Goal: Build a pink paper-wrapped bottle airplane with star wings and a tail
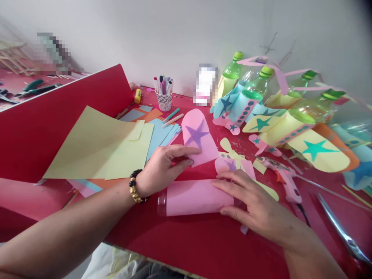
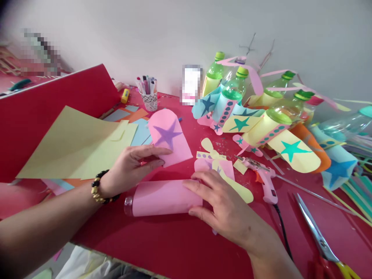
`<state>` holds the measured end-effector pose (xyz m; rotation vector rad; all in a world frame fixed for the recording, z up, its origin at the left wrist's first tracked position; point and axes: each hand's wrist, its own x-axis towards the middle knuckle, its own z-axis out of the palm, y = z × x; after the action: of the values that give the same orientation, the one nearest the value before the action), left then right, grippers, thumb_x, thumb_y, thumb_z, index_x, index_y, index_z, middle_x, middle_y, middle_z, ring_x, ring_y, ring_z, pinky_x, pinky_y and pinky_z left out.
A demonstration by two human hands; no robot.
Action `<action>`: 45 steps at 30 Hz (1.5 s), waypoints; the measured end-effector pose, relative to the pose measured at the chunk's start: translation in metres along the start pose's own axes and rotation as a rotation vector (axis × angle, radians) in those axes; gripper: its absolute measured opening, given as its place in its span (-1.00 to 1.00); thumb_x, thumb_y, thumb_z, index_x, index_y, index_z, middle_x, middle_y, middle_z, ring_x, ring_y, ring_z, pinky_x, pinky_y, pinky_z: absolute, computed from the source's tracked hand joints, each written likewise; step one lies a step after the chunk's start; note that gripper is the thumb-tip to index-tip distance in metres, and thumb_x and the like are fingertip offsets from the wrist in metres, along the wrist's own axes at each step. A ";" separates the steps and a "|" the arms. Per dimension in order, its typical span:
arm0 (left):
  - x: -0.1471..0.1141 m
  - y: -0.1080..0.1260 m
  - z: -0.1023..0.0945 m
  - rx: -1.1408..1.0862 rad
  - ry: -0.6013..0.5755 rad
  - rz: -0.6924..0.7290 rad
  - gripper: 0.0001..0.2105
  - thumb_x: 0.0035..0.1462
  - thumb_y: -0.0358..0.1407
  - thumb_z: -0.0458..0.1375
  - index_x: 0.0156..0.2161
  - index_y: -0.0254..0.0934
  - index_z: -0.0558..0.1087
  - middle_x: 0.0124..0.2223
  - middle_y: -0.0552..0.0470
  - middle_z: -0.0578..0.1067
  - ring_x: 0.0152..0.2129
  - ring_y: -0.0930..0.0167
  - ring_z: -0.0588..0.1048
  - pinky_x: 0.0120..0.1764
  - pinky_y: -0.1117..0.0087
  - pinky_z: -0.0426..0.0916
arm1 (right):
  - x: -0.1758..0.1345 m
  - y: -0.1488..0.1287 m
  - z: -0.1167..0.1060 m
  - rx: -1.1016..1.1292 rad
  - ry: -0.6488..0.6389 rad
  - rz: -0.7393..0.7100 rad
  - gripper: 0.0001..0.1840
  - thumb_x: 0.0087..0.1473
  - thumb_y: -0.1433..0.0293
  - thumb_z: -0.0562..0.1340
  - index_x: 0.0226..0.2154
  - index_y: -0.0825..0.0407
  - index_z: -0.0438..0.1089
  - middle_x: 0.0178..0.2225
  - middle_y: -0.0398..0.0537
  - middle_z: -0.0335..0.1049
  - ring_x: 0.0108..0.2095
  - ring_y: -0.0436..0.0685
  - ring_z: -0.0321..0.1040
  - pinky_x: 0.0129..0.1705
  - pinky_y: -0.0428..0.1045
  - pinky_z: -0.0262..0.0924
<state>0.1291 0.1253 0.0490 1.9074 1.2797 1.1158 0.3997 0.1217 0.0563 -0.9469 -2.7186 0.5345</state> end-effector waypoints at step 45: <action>0.002 0.000 -0.005 0.097 -0.240 0.414 -0.77 0.24 -0.47 0.09 -0.05 -0.31 0.52 -0.25 -0.05 0.60 -0.36 0.48 0.57 -0.28 0.54 0.43 | 0.030 0.001 0.009 0.478 0.278 0.299 -0.87 0.24 0.38 0.13 -0.37 -0.02 0.29 -0.35 -0.17 0.27 -0.30 0.01 0.23 -0.25 -0.08 0.12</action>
<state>0.1254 0.1267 0.0520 2.3686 0.8427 0.9896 0.3741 0.1393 0.0504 -1.1858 -2.0774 0.9699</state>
